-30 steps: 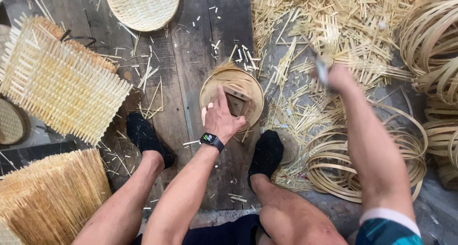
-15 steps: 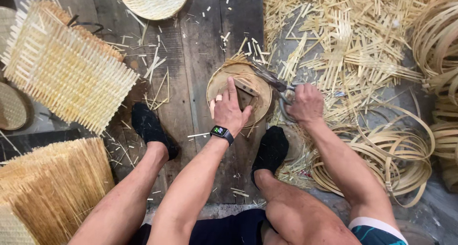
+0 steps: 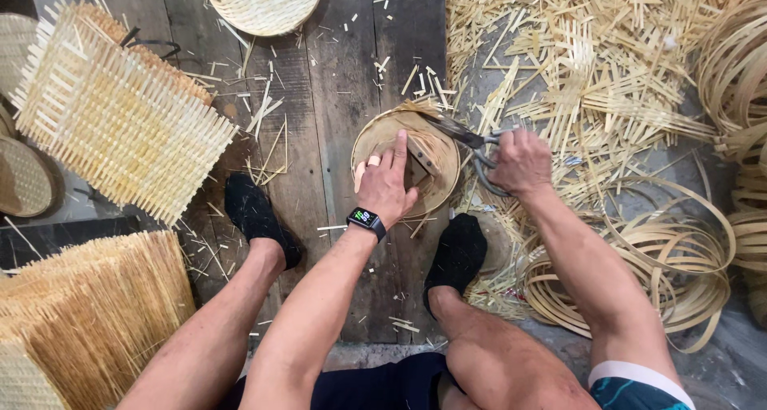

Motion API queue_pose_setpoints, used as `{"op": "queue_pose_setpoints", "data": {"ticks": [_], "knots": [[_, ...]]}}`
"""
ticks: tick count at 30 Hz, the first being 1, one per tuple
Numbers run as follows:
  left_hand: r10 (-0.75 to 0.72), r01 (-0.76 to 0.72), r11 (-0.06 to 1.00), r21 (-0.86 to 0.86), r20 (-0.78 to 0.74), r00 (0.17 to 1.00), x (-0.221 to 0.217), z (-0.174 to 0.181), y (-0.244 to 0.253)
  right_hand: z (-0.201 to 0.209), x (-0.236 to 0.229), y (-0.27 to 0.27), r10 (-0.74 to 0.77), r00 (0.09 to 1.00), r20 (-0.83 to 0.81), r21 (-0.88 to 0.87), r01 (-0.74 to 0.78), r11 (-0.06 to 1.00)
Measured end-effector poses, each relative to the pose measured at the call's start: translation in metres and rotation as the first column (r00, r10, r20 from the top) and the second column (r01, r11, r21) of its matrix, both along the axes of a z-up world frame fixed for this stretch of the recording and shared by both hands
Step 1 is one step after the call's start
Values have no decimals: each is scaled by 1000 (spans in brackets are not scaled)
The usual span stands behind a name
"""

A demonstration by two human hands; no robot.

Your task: The person sits on the floor and repeatedly assembles small round bamboo bowls. They place a circular bamboo frame onto a square woven mat, fold the mat around the frame, and use a wooden mold to shape the bowl. The person then uses shears to trim the excess bamboo strips from the rim and places the finished bowl aside.

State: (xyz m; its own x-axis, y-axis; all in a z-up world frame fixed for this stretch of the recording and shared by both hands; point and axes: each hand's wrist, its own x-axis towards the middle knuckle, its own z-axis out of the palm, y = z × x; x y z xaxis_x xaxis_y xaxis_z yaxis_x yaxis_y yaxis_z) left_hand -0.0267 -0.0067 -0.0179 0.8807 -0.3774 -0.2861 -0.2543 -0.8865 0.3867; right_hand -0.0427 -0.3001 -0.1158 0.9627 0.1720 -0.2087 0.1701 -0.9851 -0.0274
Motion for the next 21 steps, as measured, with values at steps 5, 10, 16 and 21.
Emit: {"op": "queue_pose_setpoints", "data": {"ticks": [5,10,16,21], "knots": [[-84,85,996,11,-79,993,5,-2,5,-14,-11,-27,16,998,-55,-18,-17,1000],[-136,133,991,-31,-113,984,12,1,11,9,17,13,109,935,337,2,-116,993],[-51,45,996,76,78,996,12,15,5,-36,5,-25,112,982,155,-12,-112,994],[480,-481,877,-11,-56,876,-4,19,-22,3,4,-17,92,962,258,63,-112,992]]}}
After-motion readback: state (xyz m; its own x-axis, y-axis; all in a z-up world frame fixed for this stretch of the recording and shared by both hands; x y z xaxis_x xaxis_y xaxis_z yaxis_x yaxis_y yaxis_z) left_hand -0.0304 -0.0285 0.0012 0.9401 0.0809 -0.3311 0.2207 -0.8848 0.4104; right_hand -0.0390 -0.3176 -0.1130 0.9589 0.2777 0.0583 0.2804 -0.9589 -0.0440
